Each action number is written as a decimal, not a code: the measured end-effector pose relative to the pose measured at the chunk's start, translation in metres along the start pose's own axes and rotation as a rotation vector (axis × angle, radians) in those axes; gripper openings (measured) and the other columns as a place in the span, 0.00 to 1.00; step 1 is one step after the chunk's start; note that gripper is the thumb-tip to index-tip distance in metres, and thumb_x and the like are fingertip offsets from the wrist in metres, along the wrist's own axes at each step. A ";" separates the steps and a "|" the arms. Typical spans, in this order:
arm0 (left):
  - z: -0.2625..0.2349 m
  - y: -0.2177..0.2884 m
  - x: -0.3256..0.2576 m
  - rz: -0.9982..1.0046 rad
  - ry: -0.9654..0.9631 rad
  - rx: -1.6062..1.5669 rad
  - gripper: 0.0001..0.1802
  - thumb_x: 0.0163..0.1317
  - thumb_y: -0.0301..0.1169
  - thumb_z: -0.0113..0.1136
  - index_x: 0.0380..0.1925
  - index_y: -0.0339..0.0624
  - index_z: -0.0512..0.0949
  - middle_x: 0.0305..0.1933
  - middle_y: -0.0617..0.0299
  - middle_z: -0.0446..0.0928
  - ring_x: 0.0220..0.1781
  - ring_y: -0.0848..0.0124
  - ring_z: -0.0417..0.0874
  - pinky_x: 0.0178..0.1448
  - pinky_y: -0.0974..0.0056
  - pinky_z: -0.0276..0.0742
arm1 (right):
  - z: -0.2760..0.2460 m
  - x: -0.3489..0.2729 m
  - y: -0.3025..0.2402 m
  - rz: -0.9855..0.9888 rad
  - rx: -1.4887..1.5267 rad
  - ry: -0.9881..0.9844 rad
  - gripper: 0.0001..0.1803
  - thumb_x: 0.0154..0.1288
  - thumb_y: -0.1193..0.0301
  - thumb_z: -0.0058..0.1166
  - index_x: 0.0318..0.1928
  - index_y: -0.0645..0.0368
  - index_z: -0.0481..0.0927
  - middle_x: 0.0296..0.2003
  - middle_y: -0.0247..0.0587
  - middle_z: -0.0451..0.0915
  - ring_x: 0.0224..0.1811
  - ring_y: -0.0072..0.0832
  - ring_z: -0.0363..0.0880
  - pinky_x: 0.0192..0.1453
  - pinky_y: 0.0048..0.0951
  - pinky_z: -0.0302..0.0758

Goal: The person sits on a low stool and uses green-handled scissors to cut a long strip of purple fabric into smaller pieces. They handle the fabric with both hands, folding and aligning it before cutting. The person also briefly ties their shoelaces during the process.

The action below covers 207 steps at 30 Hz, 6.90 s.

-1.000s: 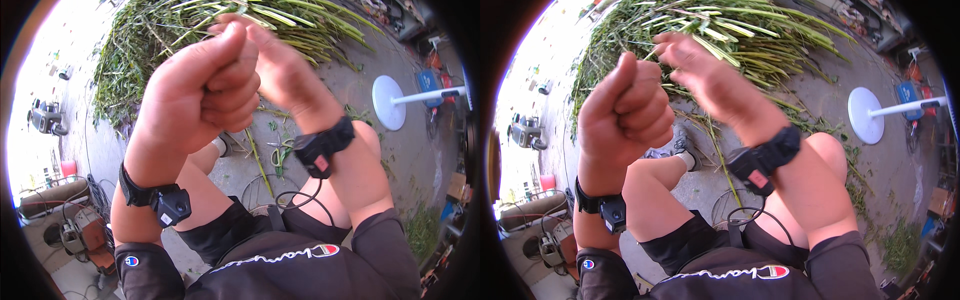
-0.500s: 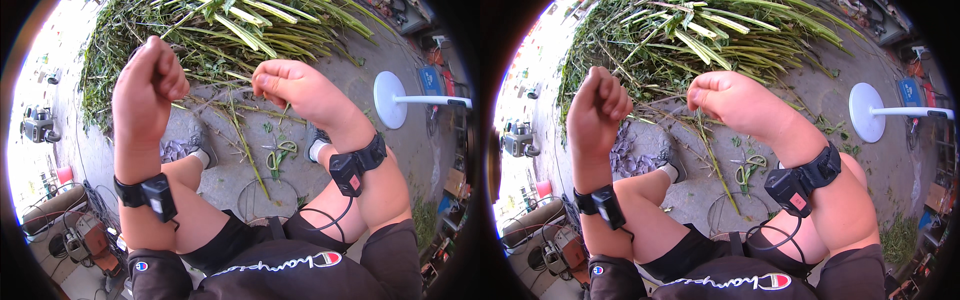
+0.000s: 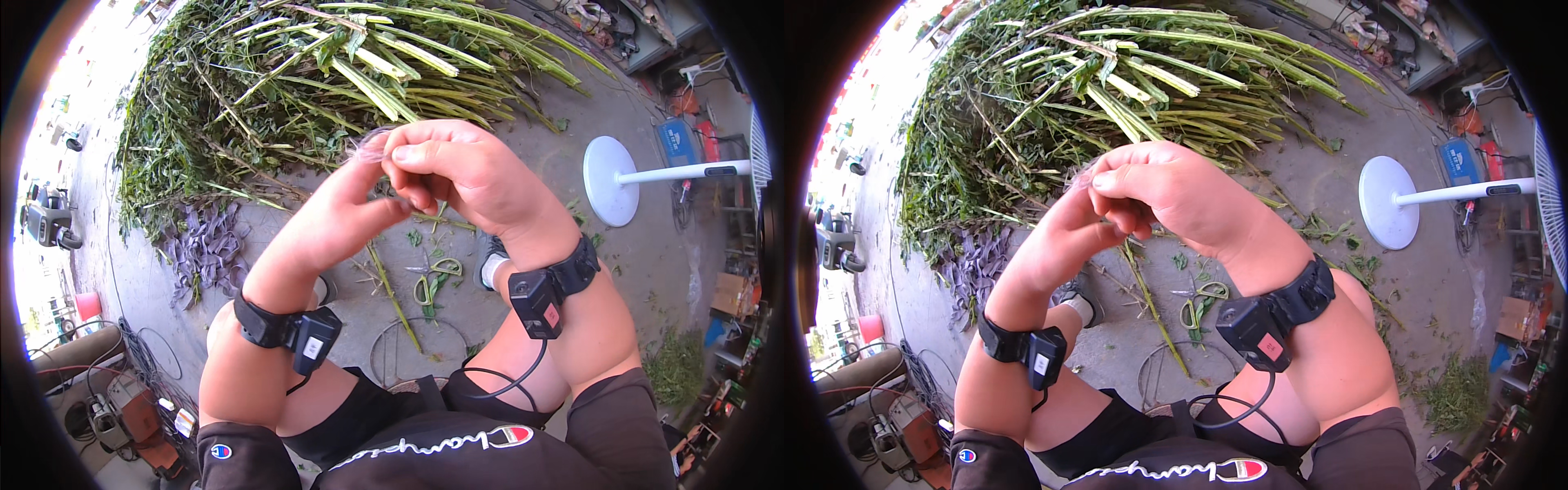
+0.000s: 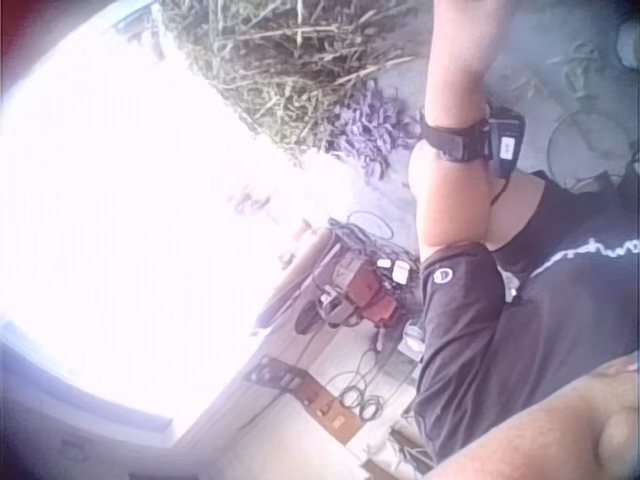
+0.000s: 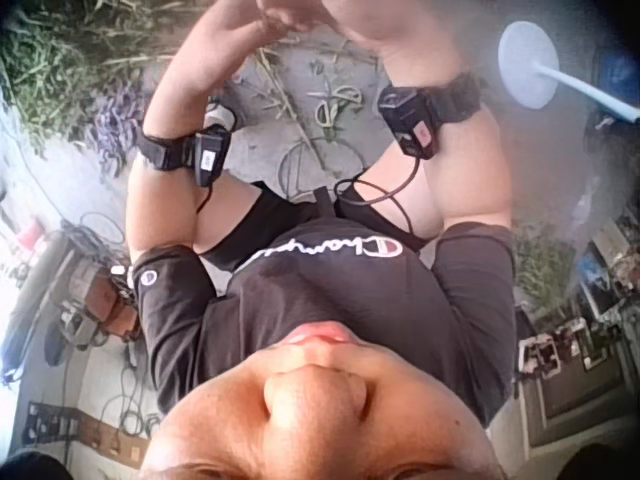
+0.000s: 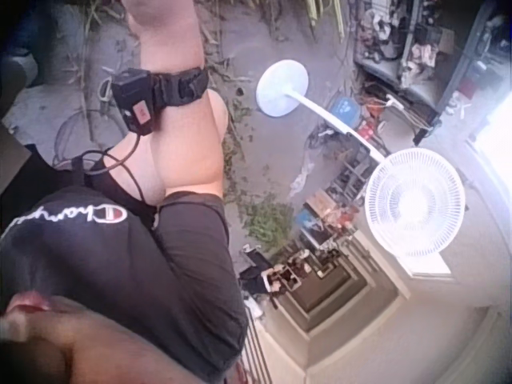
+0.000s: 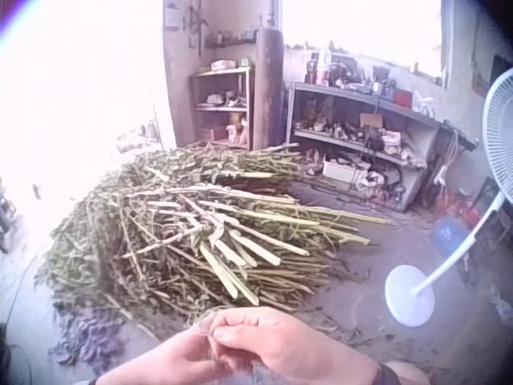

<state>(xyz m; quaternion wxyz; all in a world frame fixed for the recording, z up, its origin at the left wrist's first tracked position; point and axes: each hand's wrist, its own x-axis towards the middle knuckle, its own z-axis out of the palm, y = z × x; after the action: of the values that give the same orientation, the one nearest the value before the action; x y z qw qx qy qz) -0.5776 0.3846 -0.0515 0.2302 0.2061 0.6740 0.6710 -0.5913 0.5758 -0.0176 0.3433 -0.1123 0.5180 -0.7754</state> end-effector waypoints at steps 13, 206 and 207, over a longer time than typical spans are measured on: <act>-0.007 0.027 0.002 -0.016 0.380 -1.274 0.21 0.76 0.46 0.37 0.25 0.49 0.65 0.18 0.70 0.59 0.22 0.71 0.65 0.36 0.62 0.66 | 0.005 0.003 0.028 0.071 -0.252 0.258 0.09 0.68 0.69 0.51 0.36 0.60 0.81 0.25 0.29 0.77 0.27 0.16 0.72 0.32 0.19 0.68; 0.006 0.040 0.009 0.241 0.342 -0.882 0.46 0.69 0.61 0.26 0.72 0.33 0.44 0.77 0.44 0.44 0.80 0.54 0.43 0.79 0.47 0.41 | 0.065 0.024 0.059 -0.813 -1.217 0.338 0.45 0.70 0.41 0.34 0.74 0.61 0.48 0.75 0.52 0.45 0.78 0.44 0.40 0.77 0.52 0.36; 0.012 0.032 0.011 0.250 0.309 -0.905 0.46 0.69 0.61 0.27 0.72 0.33 0.44 0.78 0.44 0.43 0.80 0.54 0.42 0.79 0.47 0.41 | 0.071 0.022 0.054 -0.816 -1.226 0.329 0.45 0.70 0.40 0.34 0.74 0.61 0.49 0.75 0.51 0.46 0.78 0.44 0.40 0.77 0.52 0.36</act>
<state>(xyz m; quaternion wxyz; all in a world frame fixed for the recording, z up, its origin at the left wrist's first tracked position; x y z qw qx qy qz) -0.5807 0.4017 -0.0197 0.1115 0.0628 0.3111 0.9417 -0.5480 0.4979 -0.0380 -0.1767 -0.3491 0.8186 -0.4205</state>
